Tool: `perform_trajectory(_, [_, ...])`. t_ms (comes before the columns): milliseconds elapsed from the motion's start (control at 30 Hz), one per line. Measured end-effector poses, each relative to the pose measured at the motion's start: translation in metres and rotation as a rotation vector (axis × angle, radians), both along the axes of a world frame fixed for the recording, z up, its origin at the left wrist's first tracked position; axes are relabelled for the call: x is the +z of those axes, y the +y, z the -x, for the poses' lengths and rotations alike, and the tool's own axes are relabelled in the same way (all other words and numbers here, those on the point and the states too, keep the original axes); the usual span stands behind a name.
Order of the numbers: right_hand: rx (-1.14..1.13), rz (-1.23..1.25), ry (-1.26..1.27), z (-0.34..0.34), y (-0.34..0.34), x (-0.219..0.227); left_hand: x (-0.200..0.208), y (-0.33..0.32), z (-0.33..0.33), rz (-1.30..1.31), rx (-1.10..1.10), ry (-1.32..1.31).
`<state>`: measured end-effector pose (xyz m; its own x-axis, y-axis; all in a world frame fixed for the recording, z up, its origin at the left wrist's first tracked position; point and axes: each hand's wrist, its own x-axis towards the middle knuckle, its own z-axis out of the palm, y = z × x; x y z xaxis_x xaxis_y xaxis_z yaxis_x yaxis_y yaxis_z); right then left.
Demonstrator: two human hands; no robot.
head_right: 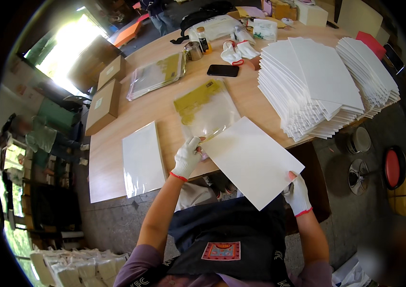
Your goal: The person repeatedly picks up white rectangular sheets from a large stack on a table and places them into clear plastic sleeves. The person wears white gloves and works in a repetitive cycle of picking, inserting, and stacking the packaged sheets.
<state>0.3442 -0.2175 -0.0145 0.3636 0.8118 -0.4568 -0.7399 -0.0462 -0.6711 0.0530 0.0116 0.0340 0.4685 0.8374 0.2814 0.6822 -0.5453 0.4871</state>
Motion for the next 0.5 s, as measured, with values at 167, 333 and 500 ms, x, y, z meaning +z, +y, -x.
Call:
perform_trajectory(167, [0.077,-0.043,0.021,-0.001,-0.005,-0.011,-0.01,-0.01,0.001,-0.061,0.025,0.027])
perform_trajectory(333, [-0.088,0.098,0.063,0.037,0.004,0.03,-0.026,-0.046,-0.025,0.079,0.195,-0.93])
perform_trajectory(500, [0.048,0.017,-0.071,0.046,-0.016,0.043,-0.109,-0.074,-0.051,1.497,0.13,-2.006])
